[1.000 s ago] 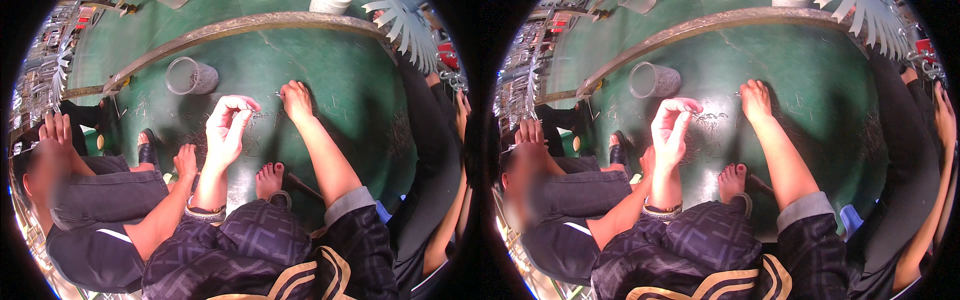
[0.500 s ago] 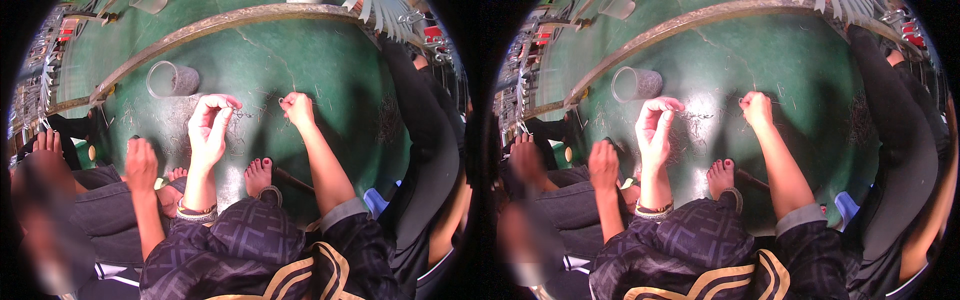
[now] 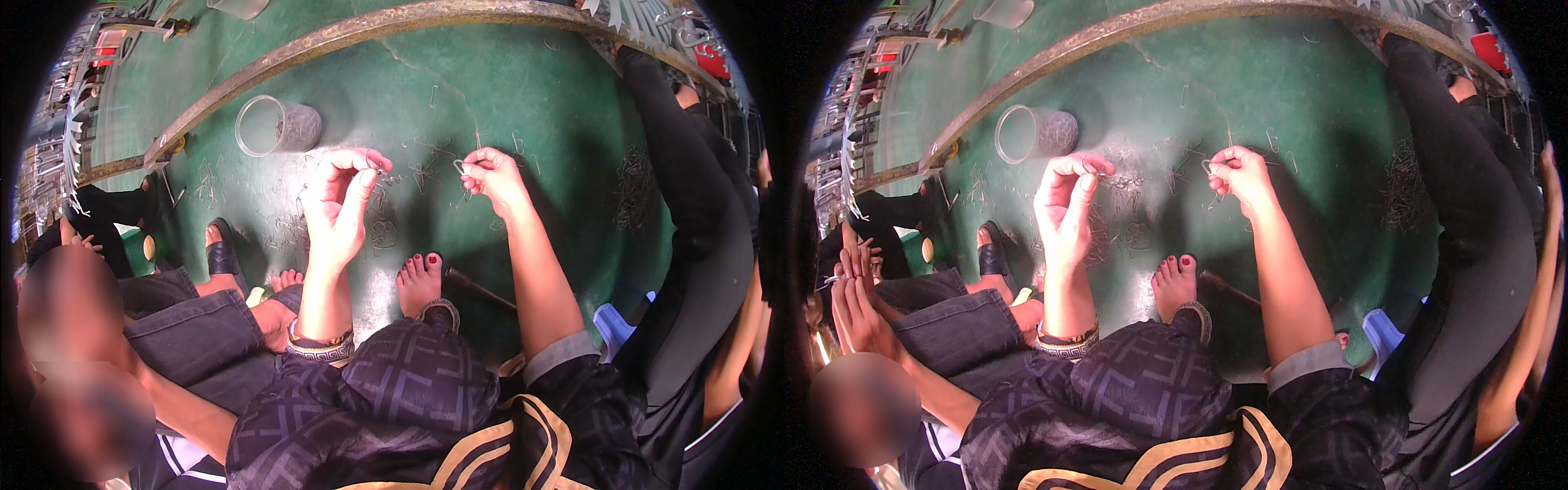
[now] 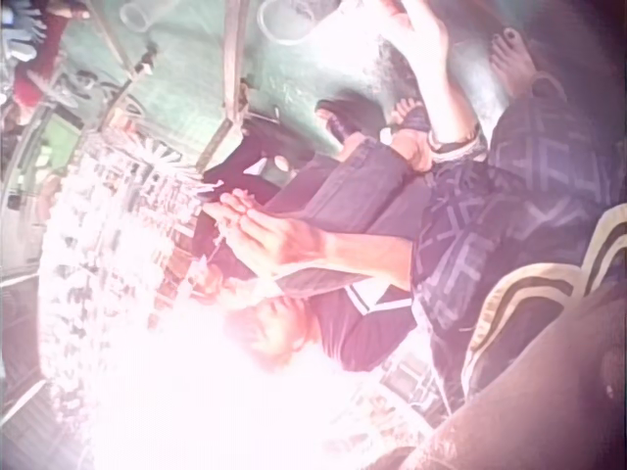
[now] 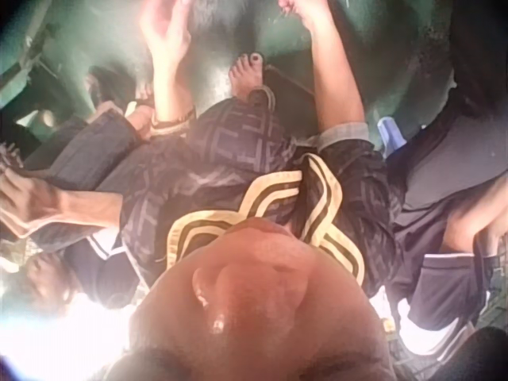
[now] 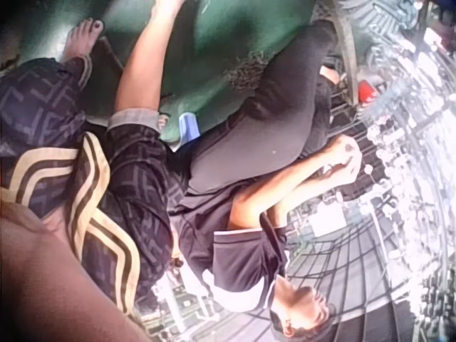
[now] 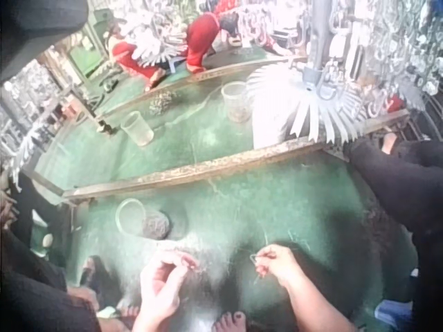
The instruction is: The person assembles metal chandelier parts by hand, connecting small metal links and hooks to the circular tiers of a decorative metal frame while sitting on the floor with other workers.
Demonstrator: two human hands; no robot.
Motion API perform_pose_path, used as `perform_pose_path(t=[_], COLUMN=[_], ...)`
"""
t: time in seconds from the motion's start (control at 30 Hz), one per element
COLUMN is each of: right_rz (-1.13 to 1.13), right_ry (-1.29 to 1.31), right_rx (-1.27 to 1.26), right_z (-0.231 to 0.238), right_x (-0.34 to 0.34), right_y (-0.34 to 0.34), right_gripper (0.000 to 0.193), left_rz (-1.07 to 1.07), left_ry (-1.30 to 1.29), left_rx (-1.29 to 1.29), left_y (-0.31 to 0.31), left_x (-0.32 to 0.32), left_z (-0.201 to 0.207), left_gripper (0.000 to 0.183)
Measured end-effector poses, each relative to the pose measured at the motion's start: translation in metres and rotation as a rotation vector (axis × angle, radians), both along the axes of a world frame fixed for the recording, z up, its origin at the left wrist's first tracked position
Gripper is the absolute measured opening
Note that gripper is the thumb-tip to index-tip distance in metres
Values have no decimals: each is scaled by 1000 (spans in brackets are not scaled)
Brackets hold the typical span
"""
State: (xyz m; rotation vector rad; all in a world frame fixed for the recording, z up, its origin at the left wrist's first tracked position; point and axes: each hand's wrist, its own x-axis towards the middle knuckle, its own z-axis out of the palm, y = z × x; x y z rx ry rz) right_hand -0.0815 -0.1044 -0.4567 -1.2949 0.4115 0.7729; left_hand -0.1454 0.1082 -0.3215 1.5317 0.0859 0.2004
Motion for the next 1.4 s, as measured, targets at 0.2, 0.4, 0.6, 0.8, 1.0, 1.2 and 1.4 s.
perform_pose_path(t=[0.2,0.4,0.6,0.8,1.0,1.2,1.4], right_rz=[52,330,505,606,717,700,477], right_ry=[92,-137,-733,-1108,-1127,-1261,-928], right_rx=[141,-176,-731,-813,-834,-881,-596], right_z=[-4,-11,6,-13,-20,-16,-5], right_x=[-4,-18,-19,-18,-13,-18,-24], right_y=[-4,12,15,18,20,24,23], right_gripper=[17,26,34,24,9,8,12], left_rz=[-2,6,7,14,28,34,45], left_ry=[0,-2,-7,-4,0,-8,-12], left_rx=[-12,-25,1,-18,-8,-5,-3], left_y=[1,2,6,2,6,8,10], left_x=[-1,-1,-2,-1,-3,-3,-4], left_z=[-3,-3,-3,3,2,3,3], left_gripper=[9,11,10,9,8,9,8])
